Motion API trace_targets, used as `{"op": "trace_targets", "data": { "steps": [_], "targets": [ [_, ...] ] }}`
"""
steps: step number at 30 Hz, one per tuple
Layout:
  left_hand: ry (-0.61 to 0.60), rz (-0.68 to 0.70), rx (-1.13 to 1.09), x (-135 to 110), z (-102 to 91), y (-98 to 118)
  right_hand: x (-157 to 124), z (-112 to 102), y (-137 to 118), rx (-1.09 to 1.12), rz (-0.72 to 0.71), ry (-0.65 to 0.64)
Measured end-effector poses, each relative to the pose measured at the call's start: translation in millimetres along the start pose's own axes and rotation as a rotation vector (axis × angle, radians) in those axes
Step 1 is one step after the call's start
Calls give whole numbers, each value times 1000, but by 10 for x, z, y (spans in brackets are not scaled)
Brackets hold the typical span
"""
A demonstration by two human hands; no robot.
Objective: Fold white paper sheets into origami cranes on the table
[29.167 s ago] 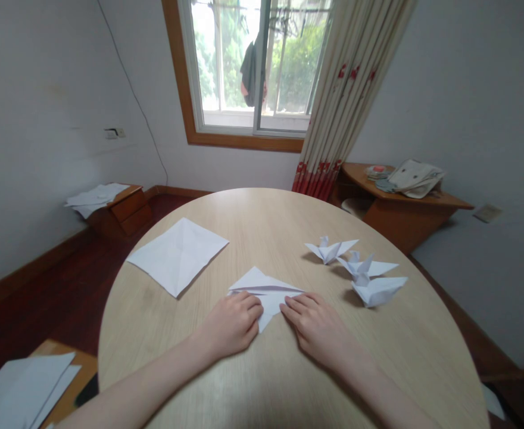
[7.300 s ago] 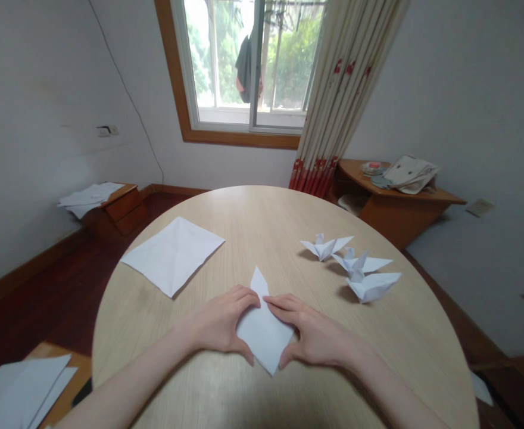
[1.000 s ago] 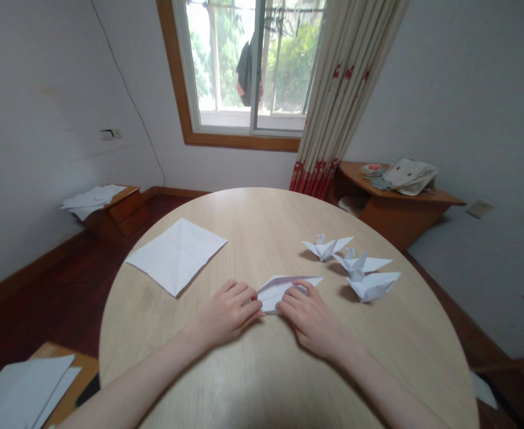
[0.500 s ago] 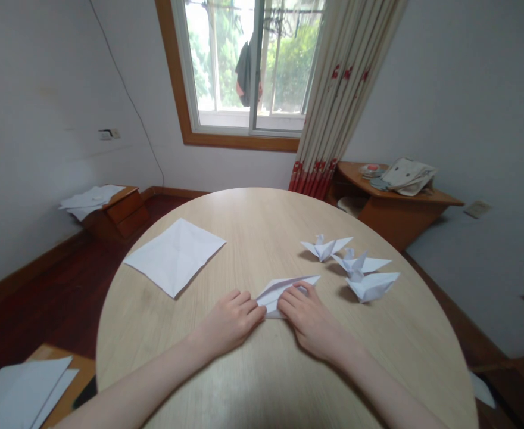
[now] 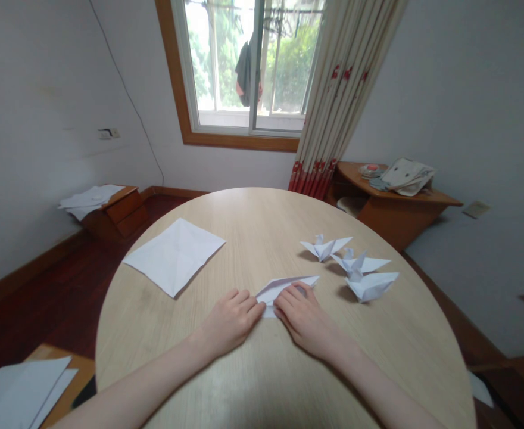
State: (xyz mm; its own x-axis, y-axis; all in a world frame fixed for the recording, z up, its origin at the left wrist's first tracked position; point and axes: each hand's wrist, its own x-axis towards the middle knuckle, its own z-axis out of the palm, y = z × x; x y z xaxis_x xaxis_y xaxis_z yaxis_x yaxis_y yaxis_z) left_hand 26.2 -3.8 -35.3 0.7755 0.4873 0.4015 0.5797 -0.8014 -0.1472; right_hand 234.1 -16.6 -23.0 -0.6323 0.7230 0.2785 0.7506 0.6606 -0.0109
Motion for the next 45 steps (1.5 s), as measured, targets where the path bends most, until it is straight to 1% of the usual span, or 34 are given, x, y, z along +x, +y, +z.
{"op": "trace_targets", "data": {
  "steps": [7,13,18,25,32,35,37,41,45],
  "targets": [
    [-9,10,9,7,-25,-7,-2,33,4,-15,4,-8],
    [-9,48,-105,-23,51,-12,-6,57,10,10,13,-10],
    [-85,68,-147,-45,83,-7,-13,51,14,20,6,-24],
    [-163,37,-204,-51,26,7,-1,-6,22,63,-10,-56],
    [-261,-14,-221,-17,-34,36,-12,-7,58,98,-96,-1],
    [-274,-53,-238,-18,-47,41,-15,6,69,71,-110,22],
    [-284,-77,-244,-16,-64,46,-18,14,72,47,-106,15],
    [-351,-109,-222,19,-153,88,-29,44,72,58,-93,-37],
    [-469,-171,-188,77,-284,180,-42,65,54,88,-58,-85]
  ]
}}
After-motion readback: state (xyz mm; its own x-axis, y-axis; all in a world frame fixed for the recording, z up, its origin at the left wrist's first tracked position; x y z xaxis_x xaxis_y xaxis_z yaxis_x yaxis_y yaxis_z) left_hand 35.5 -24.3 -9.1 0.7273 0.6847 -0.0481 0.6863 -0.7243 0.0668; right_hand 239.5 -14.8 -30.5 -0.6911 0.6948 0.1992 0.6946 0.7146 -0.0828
